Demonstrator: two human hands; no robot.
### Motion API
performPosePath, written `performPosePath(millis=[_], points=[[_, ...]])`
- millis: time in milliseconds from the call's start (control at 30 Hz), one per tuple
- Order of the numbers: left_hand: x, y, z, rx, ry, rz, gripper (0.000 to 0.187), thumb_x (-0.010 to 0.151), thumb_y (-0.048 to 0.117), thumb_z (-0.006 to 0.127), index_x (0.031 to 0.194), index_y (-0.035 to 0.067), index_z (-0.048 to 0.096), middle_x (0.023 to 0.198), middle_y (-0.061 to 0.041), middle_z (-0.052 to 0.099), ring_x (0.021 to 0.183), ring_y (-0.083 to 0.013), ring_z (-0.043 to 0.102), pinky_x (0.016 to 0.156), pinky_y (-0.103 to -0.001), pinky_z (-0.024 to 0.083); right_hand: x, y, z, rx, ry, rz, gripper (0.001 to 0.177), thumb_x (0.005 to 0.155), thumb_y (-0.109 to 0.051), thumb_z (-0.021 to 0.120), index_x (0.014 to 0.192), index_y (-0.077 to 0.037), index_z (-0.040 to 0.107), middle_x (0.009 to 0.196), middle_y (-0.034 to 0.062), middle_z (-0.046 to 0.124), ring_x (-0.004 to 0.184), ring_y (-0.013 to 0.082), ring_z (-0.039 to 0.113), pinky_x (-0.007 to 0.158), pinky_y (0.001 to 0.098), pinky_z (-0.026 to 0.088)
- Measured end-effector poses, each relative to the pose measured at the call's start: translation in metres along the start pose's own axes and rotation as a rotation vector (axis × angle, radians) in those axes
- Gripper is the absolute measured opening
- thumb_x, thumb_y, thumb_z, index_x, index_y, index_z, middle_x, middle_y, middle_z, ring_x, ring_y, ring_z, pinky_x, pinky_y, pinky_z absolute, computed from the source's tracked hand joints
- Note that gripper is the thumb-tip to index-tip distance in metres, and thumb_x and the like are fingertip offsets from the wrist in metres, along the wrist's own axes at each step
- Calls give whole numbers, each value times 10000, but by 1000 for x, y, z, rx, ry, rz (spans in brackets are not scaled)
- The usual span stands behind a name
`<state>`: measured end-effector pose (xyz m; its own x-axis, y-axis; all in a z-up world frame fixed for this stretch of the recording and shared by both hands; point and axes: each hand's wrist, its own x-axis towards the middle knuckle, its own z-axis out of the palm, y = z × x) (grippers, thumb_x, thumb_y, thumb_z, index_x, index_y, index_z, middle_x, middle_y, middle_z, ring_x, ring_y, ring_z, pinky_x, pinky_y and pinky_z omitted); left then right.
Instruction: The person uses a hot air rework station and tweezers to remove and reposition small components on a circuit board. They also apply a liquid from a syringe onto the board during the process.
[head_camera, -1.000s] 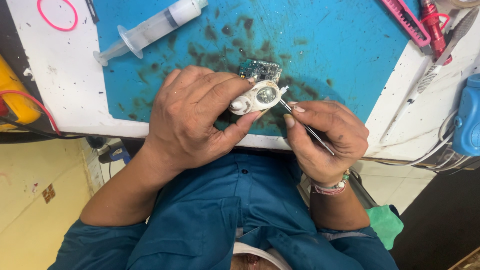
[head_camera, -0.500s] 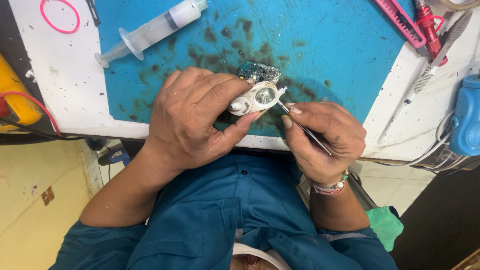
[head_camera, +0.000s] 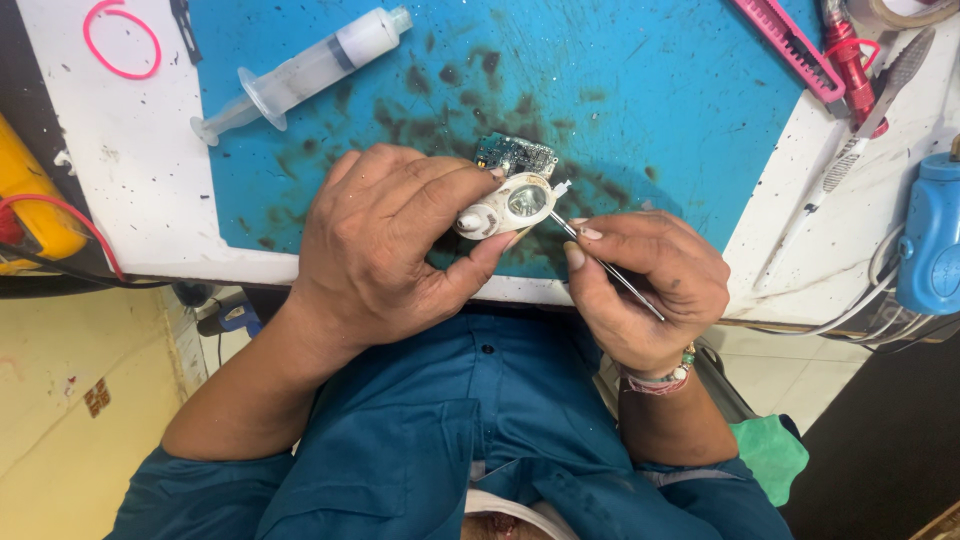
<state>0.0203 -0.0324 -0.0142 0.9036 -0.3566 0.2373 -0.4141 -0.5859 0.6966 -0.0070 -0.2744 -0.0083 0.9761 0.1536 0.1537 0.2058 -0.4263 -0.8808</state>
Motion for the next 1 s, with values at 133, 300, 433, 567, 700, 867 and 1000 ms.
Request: performPosePath(millis=[133,300,433,567,700,867,1000], points=[[0,1,-1,2,-3,-5,367,958,332,844,1180,80,697,1058,-44,742,964,-214,672,758,-367,427,0,0,0,-2,-2,4,169,873,93,771,1015,24,711,990,161,749,817,202,738,743,273,557],[0,1,-1,-3,0,-5,370,954,332,844,1180,79,697,1059,-46,740,959,-218,669,755,-368,424,1,-1,0,-4,-8,2,168,880,95,779,1017,27,710,994,164,750,822,204,738,747,276,560],[0,1,0,3,11,0,373,954,335,846,1183,82,696,1065,-48,738,959,-224,665,757,-370,423,1,-1,1,-16,-6,20,170,861,96,787,1000,32,713,969,166,748,778,194,721,692,257,545],[1,2,-1,-6,11,-2,366,960,333,849,1182,84,696,1069,-44,740,952,-219,664,751,-368,419,1,-1,1,-6,-1,10,165,888,90,781,1023,28,708,972,162,745,803,191,724,717,257,546],[1,2,-1,-5,9,-6,367,959,331,849,1178,81,693,1078,-48,740,956,-225,663,754,-371,418,-3,-2,1,-11,25,56,157,908,87,782,1037,31,712,950,160,741,808,172,712,712,241,540],[2,1,-2,-3,6,1,375,955,335,848,1180,78,693,1060,-47,735,956,-226,664,758,-372,424,-8,-2,2,8,77,119,152,933,87,787,1050,31,709,988,160,731,830,153,705,717,223,550],[2,2,-2,-16,-1,-10,368,953,331,848,1176,81,697,1056,-44,738,954,-218,666,752,-366,423,-9,-1,2,23,80,144,154,939,87,789,1060,29,712,998,156,729,836,138,706,716,213,555]])
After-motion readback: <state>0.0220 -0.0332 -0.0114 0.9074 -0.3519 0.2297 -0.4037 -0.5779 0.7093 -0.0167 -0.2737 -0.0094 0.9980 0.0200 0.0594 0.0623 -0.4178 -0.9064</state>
